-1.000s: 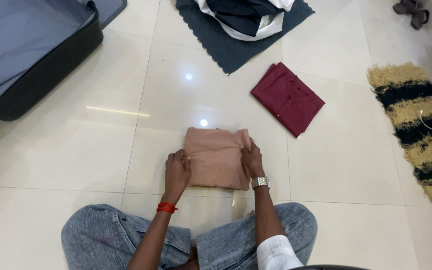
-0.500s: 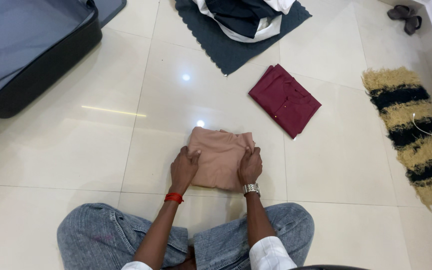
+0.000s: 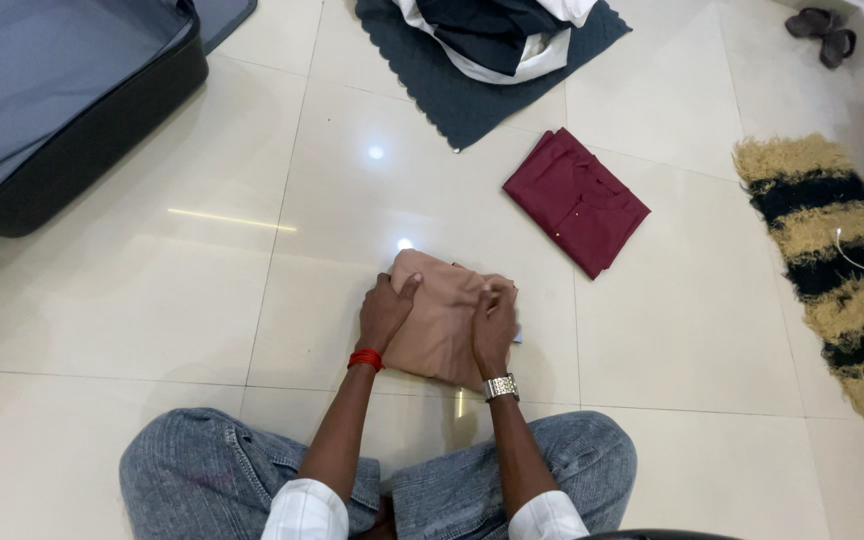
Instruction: The person sits on the floor and folds a maroon shirt, placing it into an open suitcase. They then fold a beige long-sleeved shirt and a white shirt, stacking them on the floor.
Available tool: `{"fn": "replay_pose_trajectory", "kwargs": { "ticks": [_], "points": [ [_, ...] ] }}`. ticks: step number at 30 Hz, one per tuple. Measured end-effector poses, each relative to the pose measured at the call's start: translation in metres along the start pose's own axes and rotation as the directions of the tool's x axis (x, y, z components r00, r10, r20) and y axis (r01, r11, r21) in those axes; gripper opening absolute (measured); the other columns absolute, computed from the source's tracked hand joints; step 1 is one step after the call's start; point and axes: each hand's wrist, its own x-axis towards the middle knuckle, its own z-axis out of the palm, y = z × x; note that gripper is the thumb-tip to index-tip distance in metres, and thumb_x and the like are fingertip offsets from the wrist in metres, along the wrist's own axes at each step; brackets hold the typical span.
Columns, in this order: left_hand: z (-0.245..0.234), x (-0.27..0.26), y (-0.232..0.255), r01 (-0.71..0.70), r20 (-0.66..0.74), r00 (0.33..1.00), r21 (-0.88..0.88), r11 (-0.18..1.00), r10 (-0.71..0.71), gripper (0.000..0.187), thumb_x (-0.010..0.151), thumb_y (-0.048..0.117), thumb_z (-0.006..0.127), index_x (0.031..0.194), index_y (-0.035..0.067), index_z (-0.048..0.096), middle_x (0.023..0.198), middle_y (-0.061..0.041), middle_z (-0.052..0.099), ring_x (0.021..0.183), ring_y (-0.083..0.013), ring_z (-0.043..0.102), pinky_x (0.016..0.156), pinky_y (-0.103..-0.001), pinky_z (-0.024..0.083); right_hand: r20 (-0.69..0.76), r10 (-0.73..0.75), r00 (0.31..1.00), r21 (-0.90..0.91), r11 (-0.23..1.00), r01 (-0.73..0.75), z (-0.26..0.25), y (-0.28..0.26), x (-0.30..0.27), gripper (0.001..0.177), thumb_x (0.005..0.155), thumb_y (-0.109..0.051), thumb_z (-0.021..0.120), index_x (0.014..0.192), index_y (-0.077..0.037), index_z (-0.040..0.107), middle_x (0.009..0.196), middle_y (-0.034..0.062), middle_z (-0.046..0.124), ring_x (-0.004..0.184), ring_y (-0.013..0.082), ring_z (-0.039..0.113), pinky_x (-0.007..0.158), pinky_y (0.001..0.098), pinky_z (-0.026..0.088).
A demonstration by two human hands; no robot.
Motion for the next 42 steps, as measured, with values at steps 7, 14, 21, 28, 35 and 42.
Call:
{"fn": "replay_pose_trajectory", "kwargs": {
  "ticks": [7, 14, 21, 28, 35, 42],
  "points": [
    [-0.006, -0.046, 0.056, -0.359, -0.039, 0.933, -0.09, 0.929, 0.357, 0.046, 0.096, 0.037, 0.061, 0.123, -0.001, 0.062, 0.094, -0.024, 0.076, 0.082, -0.0352, 0.075, 0.073, -0.044, 0.06, 0.576, 0.18, 0.797, 0.457, 0.738, -0.497, 0.006, -0.018, 0.001, 0.055, 0.11, -0.053, 0.033, 0.139, -0.012, 0.054, 0.123, 0.0125, 0.064, 0.117, 0.0268, 0.057, 0.105, 0.0411, 0.046],
    [0.012, -0.127, 0.115, -0.681, 0.239, 0.464, 0.713, 0.17, 0.853, 0.051, 0.09, 0.007, 0.066, 0.135, -0.015, 0.057, 0.087, -0.016, 0.07, 0.062, -0.02, 0.072, 0.051, -0.031, 0.058, 0.133, -0.725, 0.675, -0.287, 0.624, 0.727, -0.053, -0.058, -0.016, 0.025, 0.093, -0.036, 0.063, 0.099, -0.011, 0.066, 0.095, 0.0074, 0.065, 0.111, 0.0318, 0.063, 0.115, 0.0529, 0.042],
    [0.018, -0.134, 0.026, -0.616, 0.311, 0.514, 0.782, 0.092, 0.8, 0.061, 0.084, 0.012, 0.067, 0.139, -0.011, 0.052, 0.099, -0.015, 0.067, 0.076, -0.0203, 0.071, 0.06, -0.033, 0.058, 0.756, 0.049, 0.653, 0.612, 0.299, -0.732, -0.014, -0.038, -0.016, 0.063, 0.091, -0.06, 0.05, 0.129, -0.01, 0.055, 0.116, 0.0136, 0.068, 0.111, 0.0316, 0.065, 0.107, 0.0494, 0.048],
    [0.037, -0.133, -0.085, -0.719, 0.401, 0.575, 0.663, 0.207, 0.713, 0.068, 0.078, 0.005, 0.066, 0.141, -0.012, 0.048, 0.109, -0.02, 0.066, 0.081, -0.0264, 0.071, 0.069, -0.036, 0.06, 0.806, 0.18, 0.564, 0.325, 0.662, -0.675, -0.012, -0.017, -0.011, 0.077, 0.101, -0.061, 0.049, 0.165, -0.017, 0.044, 0.14, 0.0409, 0.039, 0.123, 0.0521, 0.035, 0.103, 0.0595, 0.034],
    [0.003, -0.101, -0.096, -0.696, 0.352, 0.718, 0.37, 0.615, 0.601, 0.04, 0.089, -0.011, 0.056, 0.126, -0.001, 0.067, 0.12, -0.018, 0.067, 0.102, -0.0283, 0.068, 0.088, -0.038, 0.06, 0.384, -0.33, 0.862, 0.236, 0.938, 0.254, 0.028, -0.003, -0.024, 0.075, 0.093, -0.031, 0.076, 0.153, -0.01, 0.037, 0.132, 0.0243, 0.059, 0.12, 0.0372, 0.058, 0.099, 0.0475, 0.05],
    [-0.092, -0.062, -0.052, -0.473, 0.018, 0.817, 0.591, 0.653, 0.576, 0.064, 0.079, 0.004, 0.074, 0.139, 0.003, 0.053, 0.147, -0.022, 0.04, 0.134, -0.039, 0.04, 0.1, -0.061, 0.038, 0.222, -0.544, 0.809, 0.098, 0.838, 0.537, 0.032, -0.034, -0.011, 0.048, 0.102, -0.014, 0.062, 0.149, -0.013, 0.051, 0.15, 0.016, 0.053, 0.133, 0.0374, 0.054, 0.109, 0.0465, 0.049]
  ]
}}
